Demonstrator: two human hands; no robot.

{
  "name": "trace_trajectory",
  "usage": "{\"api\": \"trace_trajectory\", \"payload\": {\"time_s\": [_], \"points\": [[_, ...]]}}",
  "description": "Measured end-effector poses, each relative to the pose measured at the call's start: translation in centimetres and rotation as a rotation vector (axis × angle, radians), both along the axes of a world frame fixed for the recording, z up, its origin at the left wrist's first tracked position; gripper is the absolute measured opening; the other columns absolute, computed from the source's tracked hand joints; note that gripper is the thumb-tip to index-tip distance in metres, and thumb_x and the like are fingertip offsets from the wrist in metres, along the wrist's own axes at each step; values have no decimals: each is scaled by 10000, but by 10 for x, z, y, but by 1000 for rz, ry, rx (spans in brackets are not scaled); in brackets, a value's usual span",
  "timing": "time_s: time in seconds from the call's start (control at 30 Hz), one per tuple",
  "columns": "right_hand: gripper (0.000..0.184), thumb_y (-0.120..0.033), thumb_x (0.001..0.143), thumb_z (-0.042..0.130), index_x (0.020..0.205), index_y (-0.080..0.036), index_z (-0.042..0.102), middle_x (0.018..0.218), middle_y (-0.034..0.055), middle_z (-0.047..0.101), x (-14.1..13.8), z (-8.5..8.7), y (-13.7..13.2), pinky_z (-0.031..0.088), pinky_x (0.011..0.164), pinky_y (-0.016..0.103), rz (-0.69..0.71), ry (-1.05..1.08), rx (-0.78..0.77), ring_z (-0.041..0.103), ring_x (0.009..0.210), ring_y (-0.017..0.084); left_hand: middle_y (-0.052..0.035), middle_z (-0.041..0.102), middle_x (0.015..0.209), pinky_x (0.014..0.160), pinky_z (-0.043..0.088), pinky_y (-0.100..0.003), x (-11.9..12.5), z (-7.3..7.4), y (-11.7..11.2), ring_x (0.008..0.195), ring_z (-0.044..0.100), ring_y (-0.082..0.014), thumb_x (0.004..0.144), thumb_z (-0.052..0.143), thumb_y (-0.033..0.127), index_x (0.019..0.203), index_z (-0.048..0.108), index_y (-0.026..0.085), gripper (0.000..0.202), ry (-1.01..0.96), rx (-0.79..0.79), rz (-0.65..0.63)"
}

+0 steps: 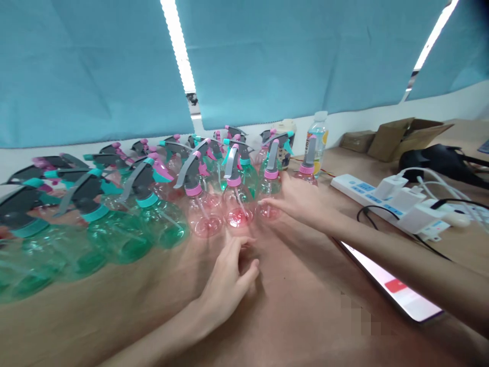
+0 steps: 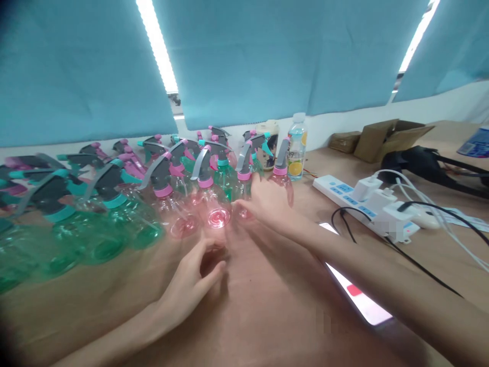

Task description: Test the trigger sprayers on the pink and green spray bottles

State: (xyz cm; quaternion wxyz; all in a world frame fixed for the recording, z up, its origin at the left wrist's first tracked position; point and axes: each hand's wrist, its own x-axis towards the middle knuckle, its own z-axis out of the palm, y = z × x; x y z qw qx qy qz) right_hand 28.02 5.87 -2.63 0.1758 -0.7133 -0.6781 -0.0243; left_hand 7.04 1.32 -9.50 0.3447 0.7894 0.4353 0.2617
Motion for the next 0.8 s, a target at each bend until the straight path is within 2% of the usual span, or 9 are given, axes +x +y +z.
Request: {"api": "trace_trajectory", "payload": {"time_s": [0.13,0.23,0.3,0.4,0.47,0.53,0.63,0.7,0.8], "points": [[600,-517,860,623,1304,-147,460,1162,171,681,4,-5,-11,476,696,392,23,19,52,666,1001,357,-61,627,1131,973,470,-456,0,2,2,1082,596,-230,873,536,161,1109,536,206,241,2,16,1],[585,-531,850,621,1290,-166,498,1217,152,670,14,-8,-27,485,721,406,58,58,156,652,1036,359,-68,630,1133,972,475,-469,2,3,4,1084,600,-237,880,525,164,1106,540,208,231,-4,33,-19],[473,-508,842,627,1191,-192,580,1127,117,714,26,-8,-39,483,698,400,61,92,194,670,975,346,-69,627,1133,965,481,-473,4,3,6,1082,603,-240,886,518,173,1115,536,212,233,-8,50,-29],[248,-481,842,619,891,-243,670,873,45,746,50,-9,-48,454,626,367,35,139,178,684,773,287,-67,624,1126,949,492,-478,8,2,9,1062,613,-243,886,514,178,1119,532,216,237,-6,74,-33],[277,-501,859,596,803,-241,672,828,46,734,67,-11,-46,448,617,368,16,194,191,672,736,278,-65,624,1116,941,495,-483,10,1,10,1039,620,-244,887,511,176,1114,533,218,232,-6,86,-35],[307,-519,854,599,864,-221,673,911,74,732,83,-16,-39,468,656,391,-5,222,220,673,798,296,-64,619,1117,936,495,-482,13,1,11,1028,620,-243,890,510,182,1113,534,221,227,-2,98,-43],[483,-568,812,641,1082,-168,635,1102,145,699,97,-24,-21,504,722,422,14,265,238,670,923,327,-66,606,1132,938,489,-491,16,0,12,1043,611,-252,897,508,199,1127,534,225,233,8,113,-56],[598,-561,793,666,1230,-166,567,1218,156,659,99,-30,-10,517,778,420,66,287,234,649,1036,327,-68,602,1137,939,488,-502,18,-1,12,1047,615,-258,904,505,208,1139,530,226,238,14,118,-59],[696,-502,759,718,1334,-179,494,1285,155,625,97,-37,3,513,830,412,126,280,238,632,1090,315,-71,596,1164,959,490,-501,19,-3,11,1080,623,-255,913,497,211,1142,523,224,231,11,123,-66]]}}
